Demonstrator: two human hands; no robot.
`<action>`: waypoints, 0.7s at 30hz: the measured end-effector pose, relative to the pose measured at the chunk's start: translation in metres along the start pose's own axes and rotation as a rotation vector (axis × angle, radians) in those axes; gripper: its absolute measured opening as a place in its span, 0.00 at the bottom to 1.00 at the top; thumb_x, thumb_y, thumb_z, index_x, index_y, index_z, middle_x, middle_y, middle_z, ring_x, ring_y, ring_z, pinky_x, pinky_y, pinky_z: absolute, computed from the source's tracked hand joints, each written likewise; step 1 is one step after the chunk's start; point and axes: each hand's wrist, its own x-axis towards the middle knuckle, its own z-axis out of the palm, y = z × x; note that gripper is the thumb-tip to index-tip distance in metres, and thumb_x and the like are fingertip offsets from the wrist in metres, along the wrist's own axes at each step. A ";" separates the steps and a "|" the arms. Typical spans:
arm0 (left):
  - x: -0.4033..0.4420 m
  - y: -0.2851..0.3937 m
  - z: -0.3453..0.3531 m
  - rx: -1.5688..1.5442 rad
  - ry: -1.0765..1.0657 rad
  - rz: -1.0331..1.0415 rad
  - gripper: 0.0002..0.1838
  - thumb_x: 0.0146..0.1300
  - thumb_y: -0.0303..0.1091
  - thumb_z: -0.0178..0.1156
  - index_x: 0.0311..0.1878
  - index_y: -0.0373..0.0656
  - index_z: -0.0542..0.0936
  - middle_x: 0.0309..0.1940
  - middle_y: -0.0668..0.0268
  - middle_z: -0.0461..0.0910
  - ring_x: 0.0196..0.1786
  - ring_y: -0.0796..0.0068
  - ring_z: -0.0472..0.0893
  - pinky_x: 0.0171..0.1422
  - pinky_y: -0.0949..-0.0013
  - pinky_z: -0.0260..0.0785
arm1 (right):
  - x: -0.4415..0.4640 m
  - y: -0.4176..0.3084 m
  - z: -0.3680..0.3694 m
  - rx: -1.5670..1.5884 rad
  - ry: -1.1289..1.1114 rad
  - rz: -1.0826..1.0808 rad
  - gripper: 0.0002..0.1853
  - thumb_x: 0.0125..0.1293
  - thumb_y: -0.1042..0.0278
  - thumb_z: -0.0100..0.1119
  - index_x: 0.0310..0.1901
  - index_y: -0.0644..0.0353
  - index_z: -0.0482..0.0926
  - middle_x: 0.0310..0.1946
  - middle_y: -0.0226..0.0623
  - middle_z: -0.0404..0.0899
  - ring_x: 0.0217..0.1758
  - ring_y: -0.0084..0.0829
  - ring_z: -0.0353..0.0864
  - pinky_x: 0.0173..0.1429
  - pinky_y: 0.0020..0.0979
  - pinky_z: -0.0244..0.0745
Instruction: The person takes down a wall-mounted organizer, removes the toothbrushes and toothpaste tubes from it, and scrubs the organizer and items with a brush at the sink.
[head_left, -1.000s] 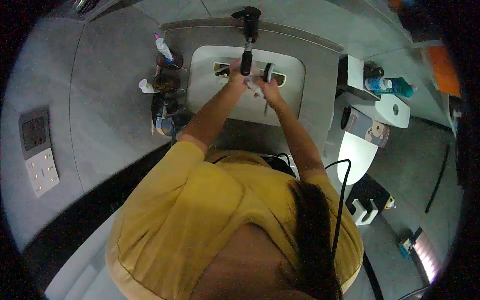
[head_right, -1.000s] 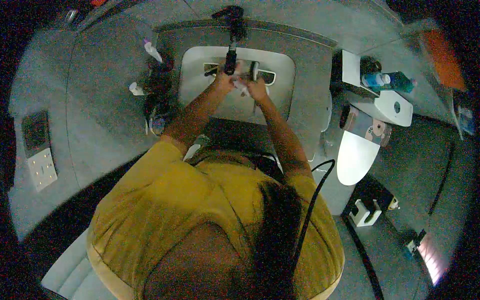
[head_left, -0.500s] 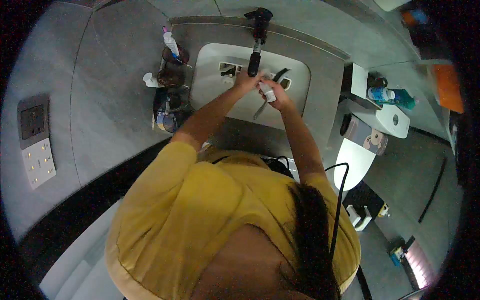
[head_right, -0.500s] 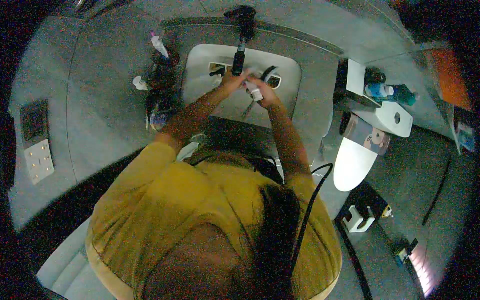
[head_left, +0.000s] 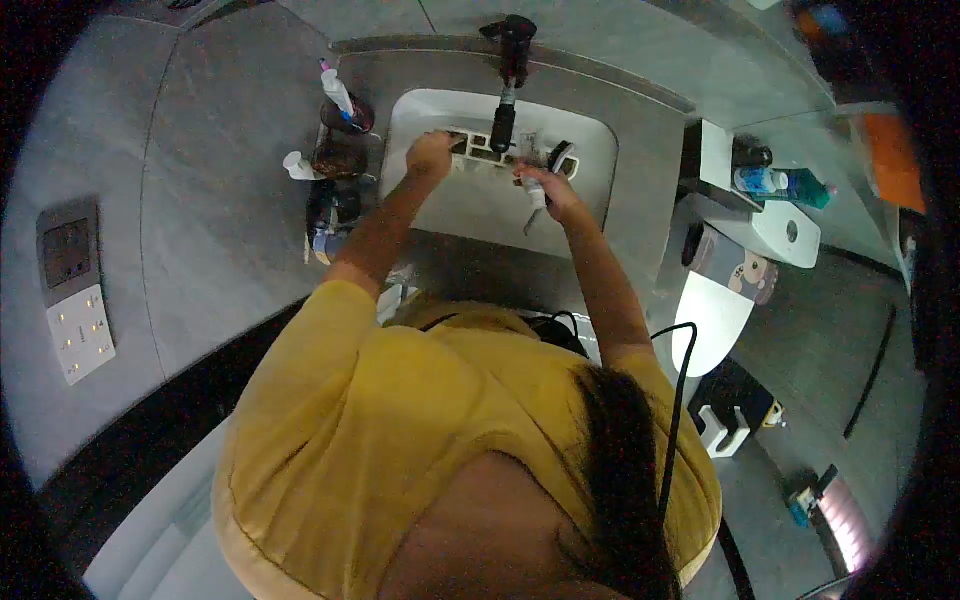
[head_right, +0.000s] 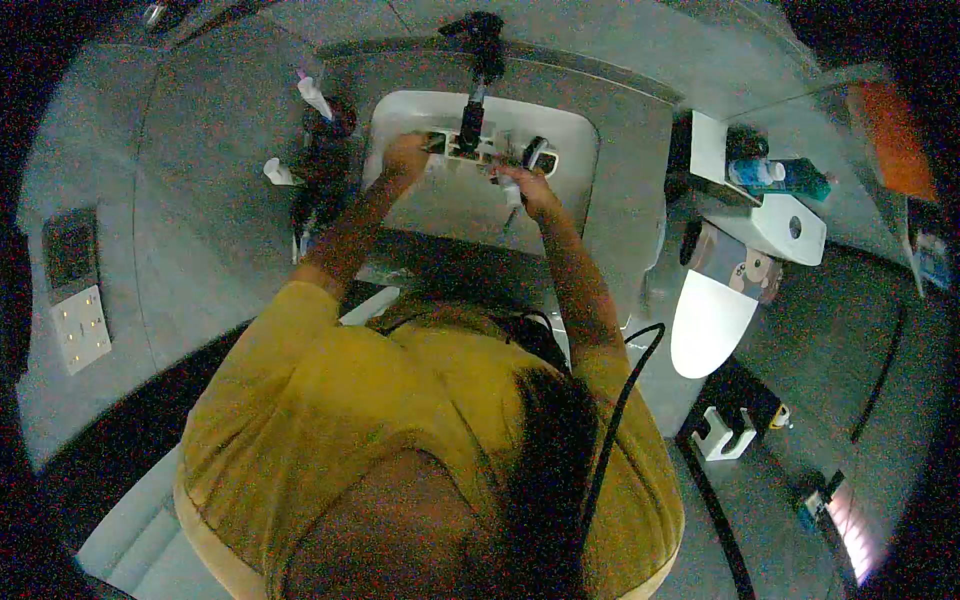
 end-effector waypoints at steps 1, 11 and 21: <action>-0.009 0.004 -0.021 0.020 -0.031 0.033 0.17 0.49 0.40 0.61 0.43 0.48 0.78 0.38 0.64 0.78 0.40 0.61 0.78 0.41 0.58 0.73 | 0.000 0.001 -0.001 -0.029 -0.016 0.043 0.22 0.55 0.58 0.62 0.49 0.62 0.74 0.42 0.31 0.76 0.44 0.26 0.74 0.49 0.26 0.66; -0.037 -0.007 -0.073 -0.382 0.511 0.039 0.13 0.57 0.41 0.59 0.32 0.40 0.75 0.25 0.55 0.78 0.25 0.58 0.79 0.28 0.63 0.70 | 0.007 0.003 -0.005 0.126 0.013 -0.081 0.17 0.57 0.66 0.56 0.47 0.63 0.73 0.39 0.31 0.77 0.43 0.25 0.75 0.49 0.28 0.67; 0.005 0.070 0.039 -1.784 -0.361 -0.034 0.11 0.52 0.28 0.62 0.39 0.39 0.75 0.26 0.63 0.77 0.23 0.73 0.77 0.26 0.73 0.71 | 0.015 0.008 -0.007 0.179 -0.268 0.008 0.23 0.63 0.57 0.49 0.54 0.65 0.68 0.46 0.36 0.76 0.44 0.30 0.76 0.50 0.30 0.69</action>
